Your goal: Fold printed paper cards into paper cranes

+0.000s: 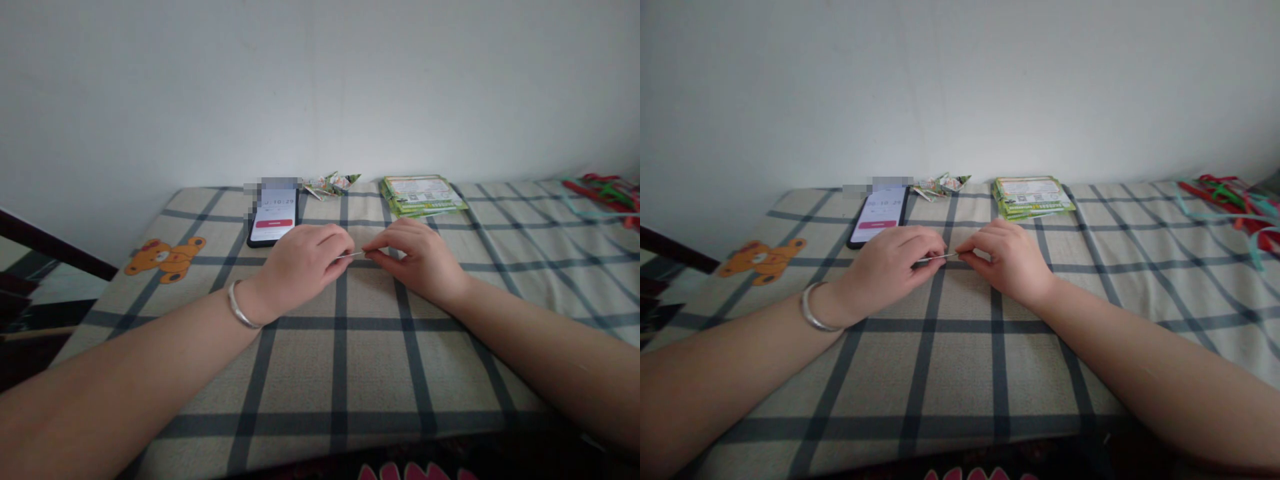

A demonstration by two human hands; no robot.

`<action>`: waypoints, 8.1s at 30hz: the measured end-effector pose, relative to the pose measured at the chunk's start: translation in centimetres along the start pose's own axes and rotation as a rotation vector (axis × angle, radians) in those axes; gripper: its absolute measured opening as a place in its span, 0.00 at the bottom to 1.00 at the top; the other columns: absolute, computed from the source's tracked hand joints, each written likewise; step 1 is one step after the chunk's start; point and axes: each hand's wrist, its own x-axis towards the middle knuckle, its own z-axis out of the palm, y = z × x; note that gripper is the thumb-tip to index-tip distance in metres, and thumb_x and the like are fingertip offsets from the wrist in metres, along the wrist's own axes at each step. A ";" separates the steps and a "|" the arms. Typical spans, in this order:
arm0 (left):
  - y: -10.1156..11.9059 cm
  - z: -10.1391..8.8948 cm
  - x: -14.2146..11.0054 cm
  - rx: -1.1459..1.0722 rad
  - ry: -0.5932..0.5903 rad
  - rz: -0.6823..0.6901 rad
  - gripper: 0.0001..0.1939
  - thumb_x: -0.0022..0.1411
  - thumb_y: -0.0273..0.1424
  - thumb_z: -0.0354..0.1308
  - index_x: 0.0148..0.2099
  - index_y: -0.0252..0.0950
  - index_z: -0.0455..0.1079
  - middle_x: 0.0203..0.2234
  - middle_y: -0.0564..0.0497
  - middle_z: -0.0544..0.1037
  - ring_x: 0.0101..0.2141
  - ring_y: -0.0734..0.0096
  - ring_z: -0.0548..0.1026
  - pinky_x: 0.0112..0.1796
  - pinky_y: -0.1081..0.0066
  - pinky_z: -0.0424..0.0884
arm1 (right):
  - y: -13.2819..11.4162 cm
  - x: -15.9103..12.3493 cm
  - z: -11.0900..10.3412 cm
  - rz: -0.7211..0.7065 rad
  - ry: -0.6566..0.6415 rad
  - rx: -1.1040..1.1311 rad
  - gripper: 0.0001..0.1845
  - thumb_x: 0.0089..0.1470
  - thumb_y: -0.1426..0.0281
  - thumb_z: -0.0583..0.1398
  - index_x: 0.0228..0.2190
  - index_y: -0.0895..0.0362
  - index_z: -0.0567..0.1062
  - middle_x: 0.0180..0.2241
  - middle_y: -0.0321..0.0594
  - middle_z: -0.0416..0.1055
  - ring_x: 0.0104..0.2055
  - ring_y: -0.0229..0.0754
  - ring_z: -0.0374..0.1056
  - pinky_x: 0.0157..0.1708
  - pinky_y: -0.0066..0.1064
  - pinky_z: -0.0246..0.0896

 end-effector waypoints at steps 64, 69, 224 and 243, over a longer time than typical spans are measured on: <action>1.0 -0.2 0.1 0.156 0.028 0.128 0.05 0.66 0.28 0.53 0.36 0.36 0.69 0.25 0.55 0.77 0.29 0.68 0.75 0.33 0.66 0.63 | -0.6 -0.1 -0.1 -0.138 0.103 -0.138 0.04 0.51 0.74 0.61 0.27 0.56 0.78 0.28 0.39 0.66 0.31 0.41 0.60 0.32 0.35 0.54; 1.0 -0.3 0.1 0.182 0.043 0.103 0.08 0.66 0.28 0.53 0.33 0.36 0.68 0.25 0.54 0.77 0.30 0.67 0.76 0.34 0.65 0.64 | -0.6 -0.3 -0.1 -0.160 0.112 -0.209 0.03 0.53 0.71 0.63 0.27 0.54 0.77 0.29 0.39 0.67 0.32 0.42 0.60 0.33 0.35 0.54; 1.4 -0.1 0.5 -0.101 0.077 -0.020 0.05 0.62 0.26 0.57 0.32 0.36 0.69 0.30 0.54 0.77 0.34 0.69 0.73 0.41 0.64 0.62 | -1.6 0.3 -0.2 -0.035 0.000 0.045 0.06 0.49 0.78 0.58 0.26 0.55 0.68 0.27 0.38 0.70 0.31 0.41 0.63 0.34 0.35 0.57; 1.5 -0.4 0.5 -0.105 0.094 0.020 0.07 0.63 0.26 0.54 0.32 0.37 0.70 0.32 0.54 0.79 0.35 0.70 0.73 0.41 0.64 0.61 | -1.3 0.3 0.2 -0.005 -0.006 0.189 0.09 0.45 0.80 0.58 0.26 0.54 0.65 0.27 0.35 0.67 0.32 0.39 0.63 0.33 0.31 0.57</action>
